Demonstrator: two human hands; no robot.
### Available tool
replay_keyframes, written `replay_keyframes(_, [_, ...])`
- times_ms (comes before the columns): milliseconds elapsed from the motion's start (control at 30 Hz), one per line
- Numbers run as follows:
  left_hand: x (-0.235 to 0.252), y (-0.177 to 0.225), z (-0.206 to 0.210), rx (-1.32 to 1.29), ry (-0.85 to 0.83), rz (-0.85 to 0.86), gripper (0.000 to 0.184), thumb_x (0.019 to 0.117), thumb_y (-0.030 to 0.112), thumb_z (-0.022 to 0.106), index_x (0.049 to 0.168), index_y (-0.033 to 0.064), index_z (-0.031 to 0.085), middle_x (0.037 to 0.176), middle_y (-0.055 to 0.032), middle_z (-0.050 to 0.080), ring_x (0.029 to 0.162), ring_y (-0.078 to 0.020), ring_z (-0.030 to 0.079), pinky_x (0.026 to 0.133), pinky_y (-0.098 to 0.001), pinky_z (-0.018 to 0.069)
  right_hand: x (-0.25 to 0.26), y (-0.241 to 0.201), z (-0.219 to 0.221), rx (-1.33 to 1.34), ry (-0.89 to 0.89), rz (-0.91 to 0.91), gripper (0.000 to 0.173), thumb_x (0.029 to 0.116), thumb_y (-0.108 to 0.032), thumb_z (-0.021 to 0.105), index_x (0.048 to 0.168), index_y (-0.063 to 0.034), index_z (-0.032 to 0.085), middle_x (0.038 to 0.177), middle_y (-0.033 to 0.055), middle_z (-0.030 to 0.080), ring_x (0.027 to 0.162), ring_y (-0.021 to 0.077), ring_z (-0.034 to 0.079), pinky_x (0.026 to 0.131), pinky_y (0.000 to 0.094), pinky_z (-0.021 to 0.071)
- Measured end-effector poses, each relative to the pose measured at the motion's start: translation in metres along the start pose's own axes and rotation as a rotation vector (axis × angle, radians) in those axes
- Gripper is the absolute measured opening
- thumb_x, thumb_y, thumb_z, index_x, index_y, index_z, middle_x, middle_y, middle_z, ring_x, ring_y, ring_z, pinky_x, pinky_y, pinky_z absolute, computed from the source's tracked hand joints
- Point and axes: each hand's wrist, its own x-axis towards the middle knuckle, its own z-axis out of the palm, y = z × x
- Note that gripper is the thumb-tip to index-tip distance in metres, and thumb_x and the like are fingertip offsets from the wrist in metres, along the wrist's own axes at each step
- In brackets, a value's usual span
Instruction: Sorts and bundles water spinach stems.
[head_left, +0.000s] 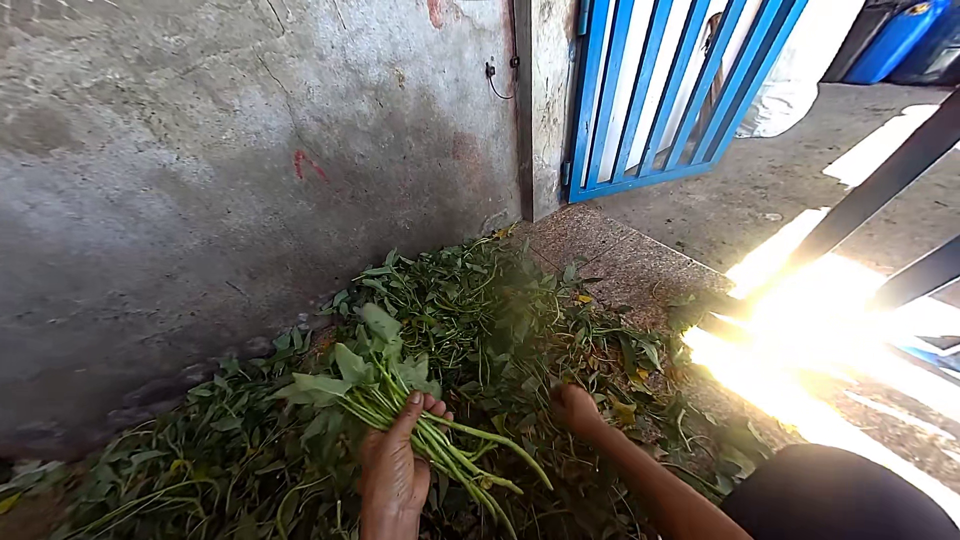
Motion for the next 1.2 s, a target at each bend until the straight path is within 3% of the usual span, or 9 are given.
replay_keyframes(133, [0.002,-0.006,0.003,0.009,0.011,-0.036,0.010,0.0999,-0.002,0.060,0.108,-0.0061,0.057,0.079,-0.0167,0.069,0.065,-0.0282,0.072,0.065,-0.0468,0.0651,0.008,0.019,0.052,-0.268,-0.078,0.174,0.060,0.0971,-0.025,0.063,0.147,0.0036,0.047,0.156,0.0287,0.039,0.140,0.0472,0.044,0.106,0.0593,0.0484])
replay_keyframes(267, [0.002,-0.008,0.004,0.036,0.016,-0.065,0.014,0.0987,-0.002,0.062,0.111,-0.0067,0.063,0.078,-0.0155,0.069,0.065,-0.0266,0.072,0.064,-0.0449,0.0651,0.006,0.008,0.047,-0.335,-0.090,0.222,0.059,0.0929,-0.020,0.066,0.145,0.0007,0.049,0.144,0.0275,0.053,0.129,0.0449,0.057,0.100,0.0600,0.0512])
replay_keyframes(367, [-0.001,-0.012,0.002,0.066,-0.007,-0.107,0.013,0.0991,0.000,0.063,0.110,-0.0064,0.061,0.078,-0.0165,0.069,0.065,-0.0274,0.072,0.063,-0.0451,0.0646,0.013,0.019,0.047,-0.407,-0.129,0.197,0.063,0.0936,-0.023,0.067,0.149,-0.0023,0.046,0.150,0.0298,0.046,0.134,0.0493,0.050,0.102,0.0650,0.0477])
replay_keyframes(500, [-0.003,-0.010,0.003,0.056,-0.012,-0.146,0.012,0.0997,0.001,0.062,0.109,-0.0062,0.059,0.078,-0.0180,0.070,0.066,-0.0294,0.072,0.064,-0.0462,0.0647,0.017,0.013,0.044,-0.505,-0.037,0.154,0.067,0.0887,-0.004,0.068,0.151,-0.0004,0.043,0.152,0.0293,0.044,0.133,0.0517,0.049,0.095,0.0629,0.0524])
replay_keyframes(667, [0.000,-0.009,0.003,0.042,0.012,-0.140,0.010,0.1004,0.000,0.060,0.109,-0.0057,0.058,0.078,-0.0176,0.070,0.065,-0.0285,0.072,0.063,-0.0451,0.0645,-0.026,-0.023,0.021,-0.205,0.356,0.070,0.042,0.1026,-0.017,0.051,0.143,-0.0096,0.054,0.151,0.0228,0.046,0.118,0.0437,0.063,0.088,0.0546,0.0582])
replay_keyframes(867, [0.001,-0.013,0.006,0.044,0.062,-0.112,0.011,0.1004,0.001,0.061,0.108,-0.0056,0.057,0.078,-0.0170,0.070,0.064,-0.0274,0.072,0.060,-0.0440,0.0642,-0.037,0.003,0.022,0.131,0.013,0.092,0.041,0.1087,-0.029,0.042,0.140,-0.0064,0.054,0.123,0.0214,0.068,0.116,0.0375,0.067,0.099,0.0577,0.0517])
replay_keyframes(967, [0.003,-0.015,0.003,0.059,0.105,-0.101,0.013,0.0993,0.000,0.062,0.109,-0.0061,0.057,0.077,-0.0165,0.069,0.063,-0.0267,0.071,0.060,-0.0430,0.0640,-0.063,0.000,0.024,0.761,0.088,-0.067,0.031,0.1080,-0.022,0.048,0.124,0.0016,0.059,0.102,0.0159,0.065,0.085,0.0241,0.066,0.076,0.0430,0.0568])
replay_keyframes(1067, [0.005,-0.018,0.003,0.087,0.131,-0.090,0.013,0.0969,-0.002,0.065,0.108,-0.0071,0.059,0.077,-0.0169,0.070,0.062,-0.0270,0.071,0.059,-0.0435,0.0639,-0.088,-0.010,0.021,1.041,0.019,-0.150,0.024,0.1047,-0.019,0.054,0.123,-0.0046,0.059,0.104,0.0093,0.068,0.092,0.0182,0.068,0.081,0.0369,0.0577])
replay_keyframes(1200, [0.004,-0.023,0.003,0.120,0.138,-0.082,0.012,0.0952,-0.004,0.066,0.106,-0.0072,0.061,0.077,-0.0172,0.070,0.062,-0.0262,0.070,0.056,-0.0405,0.0626,-0.112,-0.024,0.026,1.243,-0.012,-0.248,0.015,0.0998,-0.010,0.059,0.113,-0.0044,0.063,0.090,0.0061,0.068,0.078,0.0138,0.064,0.069,0.0310,0.0553])
